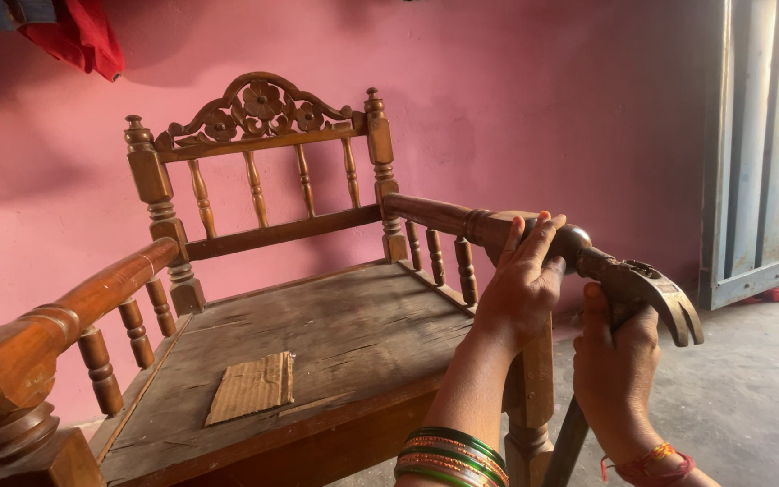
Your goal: The person uses a hammer to tap and adjust joints on a wooden chair, focusing on the armrest and leg connections. The person repeatedly strikes the same areas to tighten or align the chair components.
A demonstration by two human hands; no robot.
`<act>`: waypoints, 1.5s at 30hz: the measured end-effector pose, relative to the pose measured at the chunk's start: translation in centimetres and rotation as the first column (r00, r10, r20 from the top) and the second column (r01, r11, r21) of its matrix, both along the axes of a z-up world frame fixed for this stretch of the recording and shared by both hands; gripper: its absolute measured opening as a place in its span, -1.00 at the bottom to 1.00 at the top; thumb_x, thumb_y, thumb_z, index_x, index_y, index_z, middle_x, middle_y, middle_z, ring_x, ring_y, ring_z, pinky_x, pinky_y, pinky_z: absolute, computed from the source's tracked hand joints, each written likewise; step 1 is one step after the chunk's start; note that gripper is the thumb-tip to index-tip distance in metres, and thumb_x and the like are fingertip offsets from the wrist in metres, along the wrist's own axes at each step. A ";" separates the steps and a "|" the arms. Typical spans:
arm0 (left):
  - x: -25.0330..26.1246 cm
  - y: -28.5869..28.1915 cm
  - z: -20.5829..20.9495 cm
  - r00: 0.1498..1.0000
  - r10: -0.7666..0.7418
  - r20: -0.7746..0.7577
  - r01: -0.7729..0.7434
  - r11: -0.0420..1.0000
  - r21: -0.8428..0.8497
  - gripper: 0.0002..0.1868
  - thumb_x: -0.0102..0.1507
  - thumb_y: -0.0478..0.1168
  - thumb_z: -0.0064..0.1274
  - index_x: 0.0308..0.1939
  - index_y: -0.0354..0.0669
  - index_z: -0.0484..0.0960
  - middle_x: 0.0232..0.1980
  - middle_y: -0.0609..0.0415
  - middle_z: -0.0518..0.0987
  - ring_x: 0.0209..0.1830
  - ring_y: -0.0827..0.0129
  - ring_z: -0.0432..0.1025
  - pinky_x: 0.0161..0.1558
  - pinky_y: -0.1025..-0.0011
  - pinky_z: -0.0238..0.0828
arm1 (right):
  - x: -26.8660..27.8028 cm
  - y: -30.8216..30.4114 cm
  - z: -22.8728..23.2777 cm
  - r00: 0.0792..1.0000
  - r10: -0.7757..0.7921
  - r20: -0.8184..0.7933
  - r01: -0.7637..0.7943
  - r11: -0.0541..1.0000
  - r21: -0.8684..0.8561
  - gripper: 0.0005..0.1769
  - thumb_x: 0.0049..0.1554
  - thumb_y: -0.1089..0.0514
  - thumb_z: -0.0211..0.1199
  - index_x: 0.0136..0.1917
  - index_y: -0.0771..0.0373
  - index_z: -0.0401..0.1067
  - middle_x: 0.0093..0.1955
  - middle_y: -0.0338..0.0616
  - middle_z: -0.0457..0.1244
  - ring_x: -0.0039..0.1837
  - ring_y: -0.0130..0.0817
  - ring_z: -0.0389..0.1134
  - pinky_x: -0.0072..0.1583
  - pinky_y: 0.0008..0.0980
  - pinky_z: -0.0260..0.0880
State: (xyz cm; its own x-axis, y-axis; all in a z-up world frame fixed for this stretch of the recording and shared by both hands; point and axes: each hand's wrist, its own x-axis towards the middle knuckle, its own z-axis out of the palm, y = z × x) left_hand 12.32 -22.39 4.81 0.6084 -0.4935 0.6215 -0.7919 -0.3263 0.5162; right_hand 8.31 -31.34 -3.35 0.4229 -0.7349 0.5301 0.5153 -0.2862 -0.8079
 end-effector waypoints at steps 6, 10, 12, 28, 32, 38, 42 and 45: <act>0.7 0.7 0.0 0.998 -0.009 0.055 0.004 0.996 0.093 -0.35 0.37 -0.10 -0.34 0.59 0.16 0.03 0.67 0.24 -0.03 0.70 0.27 -0.31 0.56 0.18 -0.23 | -1.1 0.2 -0.5 0.998 0.054 -0.042 -0.053 0.998 0.036 -0.66 0.31 -0.04 0.20 0.13 0.28 0.32 -0.22 -0.21 0.25 -0.37 -0.51 0.18 -0.36 -0.42 0.20; 0.8 2.1 -0.7 0.989 0.017 0.145 -0.041 0.985 0.169 -0.26 0.35 -0.09 -0.29 0.63 0.10 -0.09 0.68 0.18 -0.05 0.66 0.22 -0.17 0.53 0.14 -0.17 | -1.3 0.6 -2.1 0.996 0.065 -0.054 -0.062 0.996 0.057 -0.67 0.27 -0.03 0.19 0.16 0.22 0.32 -0.24 -0.30 0.23 -0.40 -0.54 0.14 -0.38 -0.45 0.16; 0.5 3.0 -1.9 0.990 0.053 0.134 -0.073 0.986 0.151 -0.27 0.35 -0.07 -0.26 0.61 0.06 -0.03 0.65 0.11 0.06 0.61 0.19 -0.02 0.52 0.14 -0.09 | -1.2 0.8 -3.1 0.990 0.128 -0.060 -0.121 0.988 0.098 -0.69 0.30 -0.03 0.19 0.15 0.21 0.32 -0.29 -0.24 0.16 -0.40 -0.53 0.10 -0.39 -0.44 0.12; 3.0 5.4 -13.1 0.888 0.405 0.218 -0.455 0.840 0.296 -0.40 0.13 0.22 0.24 0.00 -0.18 0.65 0.02 -0.10 0.67 0.18 0.12 0.49 0.24 0.05 0.28 | 0.4 3.8 -11.3 0.947 0.220 -0.233 -0.151 0.948 0.281 -0.74 0.31 0.00 0.15 0.14 0.18 0.28 -0.27 -0.25 0.16 -0.37 -0.48 0.13 -0.37 -0.38 0.15; 3.3 3.8 -13.7 0.857 0.454 0.243 -0.515 0.766 0.385 -0.35 0.09 0.33 0.26 -0.08 -0.15 0.67 -0.03 -0.02 0.68 0.10 0.16 0.51 0.24 0.04 0.31 | 0.9 4.0 -12.7 0.947 0.198 -0.253 -0.115 0.945 0.307 -0.74 0.31 0.01 0.14 0.18 0.16 0.30 -0.26 -0.25 0.17 -0.37 -0.48 0.12 -0.37 -0.38 0.15; 3.8 1.6 -14.5 0.713 0.545 0.441 -0.688 0.665 0.290 -0.17 -0.02 0.42 0.29 0.02 -0.16 0.62 -0.07 -0.02 0.63 0.16 0.03 0.36 0.13 -0.19 0.26 | 1.2 3.8 -14.2 0.947 0.245 -0.209 -0.150 0.910 0.386 -0.71 0.32 0.01 0.17 0.19 0.18 0.25 -0.26 -0.26 0.15 -0.39 -0.49 0.10 -0.38 -0.40 0.10; 4.5 1.1 -14.0 0.733 0.558 0.389 -0.662 0.715 0.223 -0.28 -0.04 0.44 0.24 -0.17 -0.11 0.70 -0.21 0.00 0.67 0.05 0.06 0.45 0.02 -0.14 0.35 | 0.5 4.0 -14.5 0.944 0.247 -0.216 -0.144 0.903 0.404 -0.74 0.32 0.01 0.14 0.24 0.05 0.30 -0.24 -0.29 0.15 -0.38 -0.54 0.07 -0.37 -0.43 0.09; 4.9 1.4 -14.1 0.766 0.528 0.367 -0.620 0.758 0.203 -0.33 0.16 0.45 0.11 -0.31 -0.11 0.72 -0.32 -0.03 0.67 -0.09 0.07 0.51 -0.11 -0.02 0.41 | 0.4 4.0 -14.4 0.946 0.257 -0.195 -0.158 0.895 0.416 -0.76 0.31 0.02 0.15 0.20 0.09 0.27 -0.25 -0.27 0.13 -0.39 -0.51 0.06 -0.38 -0.41 0.07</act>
